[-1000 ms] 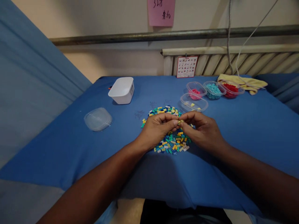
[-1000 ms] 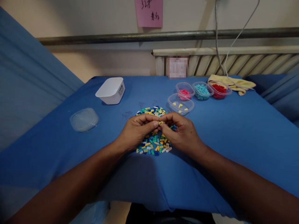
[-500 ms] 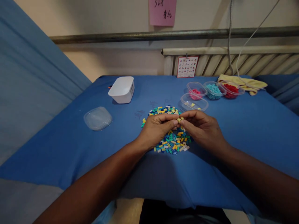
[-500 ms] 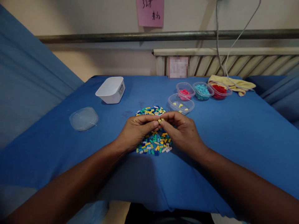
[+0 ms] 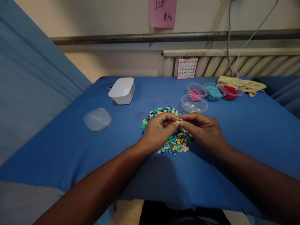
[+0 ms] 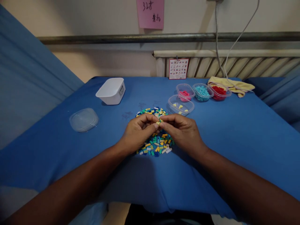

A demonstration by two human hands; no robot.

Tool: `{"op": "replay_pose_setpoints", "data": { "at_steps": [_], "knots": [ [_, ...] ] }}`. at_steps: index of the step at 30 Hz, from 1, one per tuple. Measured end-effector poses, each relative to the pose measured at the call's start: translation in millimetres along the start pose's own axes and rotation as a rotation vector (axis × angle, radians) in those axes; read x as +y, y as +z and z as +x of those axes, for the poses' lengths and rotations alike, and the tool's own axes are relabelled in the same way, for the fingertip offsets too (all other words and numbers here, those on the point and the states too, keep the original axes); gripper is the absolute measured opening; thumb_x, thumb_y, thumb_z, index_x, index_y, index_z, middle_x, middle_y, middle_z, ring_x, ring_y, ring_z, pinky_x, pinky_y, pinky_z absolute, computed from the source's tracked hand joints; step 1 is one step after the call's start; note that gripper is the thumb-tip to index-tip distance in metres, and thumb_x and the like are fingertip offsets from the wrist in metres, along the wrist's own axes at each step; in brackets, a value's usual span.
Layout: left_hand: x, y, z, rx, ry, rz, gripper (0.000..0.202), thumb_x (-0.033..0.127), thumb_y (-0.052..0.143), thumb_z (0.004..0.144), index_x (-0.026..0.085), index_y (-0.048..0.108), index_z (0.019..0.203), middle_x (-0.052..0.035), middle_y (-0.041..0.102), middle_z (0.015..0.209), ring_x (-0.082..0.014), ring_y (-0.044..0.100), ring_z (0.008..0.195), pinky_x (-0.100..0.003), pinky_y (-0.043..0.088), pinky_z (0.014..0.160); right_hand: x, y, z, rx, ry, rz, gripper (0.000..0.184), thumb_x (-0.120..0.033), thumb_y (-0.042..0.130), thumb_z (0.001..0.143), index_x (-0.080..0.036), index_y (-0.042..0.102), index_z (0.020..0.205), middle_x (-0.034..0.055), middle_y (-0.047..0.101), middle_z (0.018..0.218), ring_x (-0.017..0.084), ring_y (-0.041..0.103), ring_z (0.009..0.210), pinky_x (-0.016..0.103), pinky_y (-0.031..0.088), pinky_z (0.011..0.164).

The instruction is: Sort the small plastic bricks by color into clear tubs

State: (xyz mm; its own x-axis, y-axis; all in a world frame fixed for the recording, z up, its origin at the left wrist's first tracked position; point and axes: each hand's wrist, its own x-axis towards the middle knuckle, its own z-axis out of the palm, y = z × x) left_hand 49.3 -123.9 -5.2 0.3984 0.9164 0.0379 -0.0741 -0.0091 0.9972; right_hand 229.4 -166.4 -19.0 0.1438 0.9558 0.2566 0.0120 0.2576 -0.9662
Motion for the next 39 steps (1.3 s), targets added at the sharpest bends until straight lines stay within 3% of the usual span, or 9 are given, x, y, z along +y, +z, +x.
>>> {"op": "replay_pose_setpoints", "data": {
  "at_steps": [6, 12, 18, 24, 29, 34, 39],
  "knots": [
    [1, 1.1, 1, -0.019, -0.044, -0.052, 0.015, 0.023, 0.079, 0.088, 0.017, 0.069, 0.097, 0.0014, 0.072, 0.077, -0.0105, 0.071, 0.067, -0.024, 0.059, 0.068, 8, -2, -1, -0.002, -0.064, -0.053, 0.024, -0.033, 0.093, 0.086, -0.025, 0.083, 0.107, 0.0006, 0.083, 0.089, 0.018, 0.077, 0.077, 0.034, 0.065, 0.072],
    [7, 2.4, 1, 0.009, -0.073, -0.127, 0.018, 0.025, 0.084, 0.085, 0.016, 0.073, 0.096, 0.0002, 0.074, 0.078, -0.0097, 0.070, 0.066, -0.023, 0.058, 0.069, 10, -5, 0, -0.034, -0.184, -0.175, 0.014, -0.031, 0.089, 0.091, -0.026, 0.080, 0.101, -0.0006, 0.081, 0.086, 0.017, 0.075, 0.074, 0.032, 0.062, 0.069],
    [4, -4.7, 1, -0.041, -0.100, -0.204, 0.031, 0.036, 0.097, 0.077, 0.016, 0.082, 0.095, -0.0019, 0.079, 0.082, -0.0107, 0.070, 0.071, -0.025, 0.058, 0.074, 2, -14, 3, -0.086, -0.433, -0.454, 0.003, -0.028, 0.082, 0.098, -0.027, 0.081, 0.099, 0.0008, 0.083, 0.089, 0.019, 0.076, 0.079, 0.033, 0.061, 0.073],
    [6, -14.7, 2, -0.105, -0.170, -0.193, 0.034, 0.038, 0.104, 0.069, 0.017, 0.088, 0.089, -0.0055, 0.083, 0.086, -0.0135, 0.071, 0.077, -0.029, 0.058, 0.081, -3, -23, 6, -0.151, -0.632, -0.561, 0.007, -0.032, 0.083, 0.100, -0.026, 0.082, 0.103, 0.0027, 0.085, 0.093, 0.020, 0.080, 0.082, 0.032, 0.063, 0.075],
    [7, -15.8, 3, -0.201, -0.285, -0.227, 0.033, 0.038, 0.104, 0.071, 0.016, 0.089, 0.090, -0.0078, 0.083, 0.090, -0.0119, 0.069, 0.076, -0.026, 0.055, 0.075, 0, -27, 8, -0.207, -0.601, -0.682, 0.011, -0.040, 0.080, 0.102, -0.030, 0.083, 0.098, 0.0034, 0.086, 0.093, 0.023, 0.081, 0.083, 0.036, 0.064, 0.080],
    [5, -10.0, 4, -0.080, -0.276, -0.250, 0.035, 0.039, 0.104, 0.070, 0.017, 0.088, 0.092, -0.0062, 0.081, 0.090, -0.0117, 0.068, 0.076, -0.026, 0.055, 0.073, 0, -21, 9, -0.180, -0.585, -0.738, 0.009, -0.035, 0.074, 0.104, -0.028, 0.080, 0.104, 0.0062, 0.085, 0.099, 0.025, 0.079, 0.091, 0.039, 0.063, 0.085],
    [12, -18.4, 9, 0.013, -0.123, -0.108, 0.036, 0.045, 0.094, 0.082, 0.019, 0.089, 0.105, -0.0054, 0.080, 0.086, -0.0137, 0.068, 0.076, -0.026, 0.055, 0.072, -8, -35, 23, -0.049, -0.595, -0.802, 0.010, -0.027, 0.070, 0.103, -0.026, 0.076, 0.111, 0.0072, 0.080, 0.100, 0.025, 0.074, 0.088, 0.040, 0.060, 0.082]
  ]
}}
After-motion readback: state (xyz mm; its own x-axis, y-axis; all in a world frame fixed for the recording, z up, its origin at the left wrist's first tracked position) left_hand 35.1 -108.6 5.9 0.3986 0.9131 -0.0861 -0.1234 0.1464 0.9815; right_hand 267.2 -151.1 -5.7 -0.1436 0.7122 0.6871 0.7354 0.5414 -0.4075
